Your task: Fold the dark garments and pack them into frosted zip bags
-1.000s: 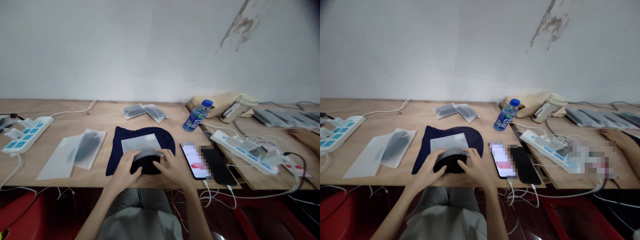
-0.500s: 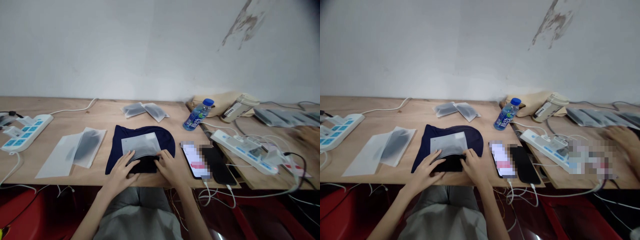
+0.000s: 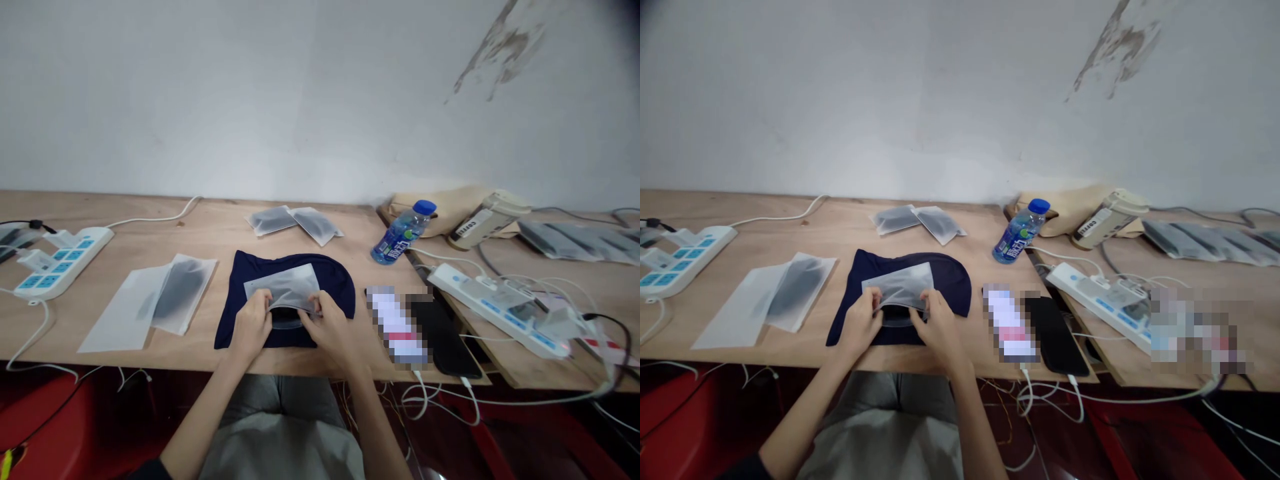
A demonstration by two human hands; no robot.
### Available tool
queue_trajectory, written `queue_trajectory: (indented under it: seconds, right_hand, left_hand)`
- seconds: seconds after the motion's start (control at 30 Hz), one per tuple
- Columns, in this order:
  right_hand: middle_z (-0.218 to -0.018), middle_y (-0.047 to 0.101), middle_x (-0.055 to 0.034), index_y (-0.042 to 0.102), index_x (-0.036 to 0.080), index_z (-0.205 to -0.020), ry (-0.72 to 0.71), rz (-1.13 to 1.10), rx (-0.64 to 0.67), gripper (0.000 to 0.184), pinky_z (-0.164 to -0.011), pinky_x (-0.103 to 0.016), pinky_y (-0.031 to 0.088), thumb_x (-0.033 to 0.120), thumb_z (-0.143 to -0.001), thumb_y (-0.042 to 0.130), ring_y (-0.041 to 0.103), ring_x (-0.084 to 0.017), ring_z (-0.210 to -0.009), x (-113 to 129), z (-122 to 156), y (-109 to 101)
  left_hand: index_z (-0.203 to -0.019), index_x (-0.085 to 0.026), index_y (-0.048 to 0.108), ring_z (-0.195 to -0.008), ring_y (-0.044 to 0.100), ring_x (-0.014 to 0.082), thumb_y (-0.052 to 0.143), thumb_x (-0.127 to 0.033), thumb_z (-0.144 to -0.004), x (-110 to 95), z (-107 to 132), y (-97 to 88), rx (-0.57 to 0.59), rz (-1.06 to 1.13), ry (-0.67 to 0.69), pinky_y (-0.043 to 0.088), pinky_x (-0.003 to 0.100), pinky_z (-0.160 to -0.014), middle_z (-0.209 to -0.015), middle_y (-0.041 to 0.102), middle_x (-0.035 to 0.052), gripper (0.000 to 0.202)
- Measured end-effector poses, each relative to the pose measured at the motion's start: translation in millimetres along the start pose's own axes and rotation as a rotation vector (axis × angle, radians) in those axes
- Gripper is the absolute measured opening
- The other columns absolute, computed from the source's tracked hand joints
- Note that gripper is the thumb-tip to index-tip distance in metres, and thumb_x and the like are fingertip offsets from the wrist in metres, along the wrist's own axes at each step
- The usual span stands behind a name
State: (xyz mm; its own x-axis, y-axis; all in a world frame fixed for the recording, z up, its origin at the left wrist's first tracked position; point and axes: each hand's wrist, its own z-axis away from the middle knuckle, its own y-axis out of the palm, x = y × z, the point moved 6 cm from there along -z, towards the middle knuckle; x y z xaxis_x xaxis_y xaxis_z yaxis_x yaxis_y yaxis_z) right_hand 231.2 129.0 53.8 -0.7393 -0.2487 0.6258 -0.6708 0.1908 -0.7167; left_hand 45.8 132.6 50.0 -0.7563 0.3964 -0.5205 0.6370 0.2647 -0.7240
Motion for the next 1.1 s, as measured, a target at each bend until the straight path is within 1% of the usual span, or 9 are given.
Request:
queue_trajectory:
  seconds: [0.1, 0.27, 0.37, 0.47, 0.57, 0.67, 0.8, 0.97, 1.1]
  right_hand:
    - [-0.088, 0.058, -0.0035, 0.050, 0.020, -0.100, -0.037, 0.021, 0.013, 0.019, -0.071, -0.029, 0.044, 0.030, -0.083, 0.054, 0.057, -0.019, -0.079, -3.3, 1.5, 6.7]
    - [-0.075, 0.056, -0.0022, 0.048, 0.022, -0.084, 0.220, 0.082, -0.162, 0.008, -0.063, -0.030, 0.042, 0.029, -0.087, 0.046, 0.056, -0.020, -0.068, -20.0, -2.6, 20.7]
    - [-0.081, 0.059, -0.0036, 0.052, 0.021, -0.087, 0.202, -0.077, -0.160, 0.011, -0.065, -0.031, 0.046, 0.032, -0.083, 0.054, 0.059, -0.020, -0.074, -15.4, -3.3, 16.5]
    - [-0.104, 0.062, -0.0074, 0.054, 0.022, -0.108, 0.138, -0.420, 0.040, 0.030, -0.076, -0.032, 0.053, 0.031, -0.080, 0.061, 0.063, -0.020, -0.092, -10.3, 5.3, 7.9]
    - [-0.121, 0.061, -0.0093, 0.049, 0.024, -0.122, 0.157, -0.669, 0.214, 0.038, -0.093, -0.037, 0.053, 0.029, -0.085, 0.056, 0.062, -0.020, -0.111, -10.9, 20.3, 2.0]
    - [-0.120, 0.063, -0.0097, 0.053, 0.023, -0.117, 0.189, -0.676, 0.162, 0.029, -0.099, -0.039, 0.051, 0.031, -0.089, 0.052, 0.061, -0.021, -0.115, -15.0, 27.5, -0.4]
    - [-0.112, 0.067, -0.0091, 0.059, 0.022, -0.108, 0.170, -0.625, 0.058, 0.021, -0.094, -0.037, 0.055, 0.032, -0.090, 0.055, 0.067, -0.021, -0.105, -9.8, 28.9, 2.8]
    - [-0.116, 0.067, -0.0087, 0.057, 0.023, -0.116, 0.074, -0.624, 0.058, 0.024, -0.092, -0.035, 0.057, 0.030, -0.093, 0.052, 0.067, -0.020, -0.105, 3.2, 33.2, -1.5]
    - [-0.113, 0.068, -0.0096, 0.059, 0.023, -0.116, -0.055, -0.376, -0.014, 0.024, -0.089, -0.037, 0.057, 0.022, -0.096, 0.045, 0.067, -0.021, -0.103, 9.8, 32.3, -10.1]
  left_hand:
    - [-0.102, -0.022, 0.049, -0.059, 0.059, 0.0185, 0.044, 0.003, -0.070, 5.2, -6.2, 5.5, 0.073, -0.060, -0.110, 0.038, 0.026, -0.055, -0.068, 0.056, -0.0016, 0.041]
    - [-0.096, -0.023, 0.051, -0.068, 0.062, 0.0197, 0.050, -0.003, -0.078, 8.8, -11.1, 10.2, 0.203, -0.168, -0.260, 0.041, 0.028, -0.061, -0.077, 0.061, 0.0002, 0.027]
    - [-0.099, -0.023, 0.053, -0.083, 0.063, 0.0222, 0.058, -0.020, -0.084, 8.2, -7.6, -3.0, 0.176, -0.126, -0.175, 0.047, 0.032, -0.072, -0.087, 0.061, 0.0028, 0.016]
    - [-0.111, -0.023, 0.053, -0.101, 0.060, 0.0255, 0.064, -0.035, -0.083, 8.3, 4.4, -28.1, 0.061, -0.079, -0.088, 0.049, 0.039, -0.086, -0.105, 0.058, 0.0068, 0.032]
    - [-0.119, -0.024, 0.054, -0.110, 0.057, 0.0272, 0.065, -0.037, -0.083, -2.5, 18.6, -43.4, -0.033, -0.085, -0.014, 0.048, 0.043, -0.092, -0.116, 0.055, 0.0092, 0.040]
    - [-0.116, -0.025, 0.060, -0.118, 0.054, 0.0273, 0.062, -0.029, -0.086, -30.6, 26.3, -35.8, -0.086, -0.110, 0.129, 0.043, 0.046, -0.100, -0.123, 0.057, 0.0094, 0.030]
    - [-0.115, -0.024, 0.063, -0.124, 0.054, 0.0256, 0.056, -0.018, -0.089, -64.7, 23.4, -6.1, -0.087, -0.115, 0.289, 0.034, 0.049, -0.111, -0.122, 0.065, 0.0068, 0.027]
    - [-0.106, -0.022, 0.066, -0.115, 0.061, 0.0229, 0.057, -0.020, -0.091, -71.0, 14.4, 5.3, -0.120, -0.051, 0.313, 0.028, 0.052, -0.114, -0.107, 0.073, 0.0024, 0.018]
    - [-0.094, -0.022, 0.067, -0.110, 0.064, 0.0211, 0.058, -0.018, -0.091, -70.0, 14.7, 0.4, -0.146, -0.030, 0.346, 0.032, 0.051, -0.112, -0.100, 0.074, 0.0001, 0.011]
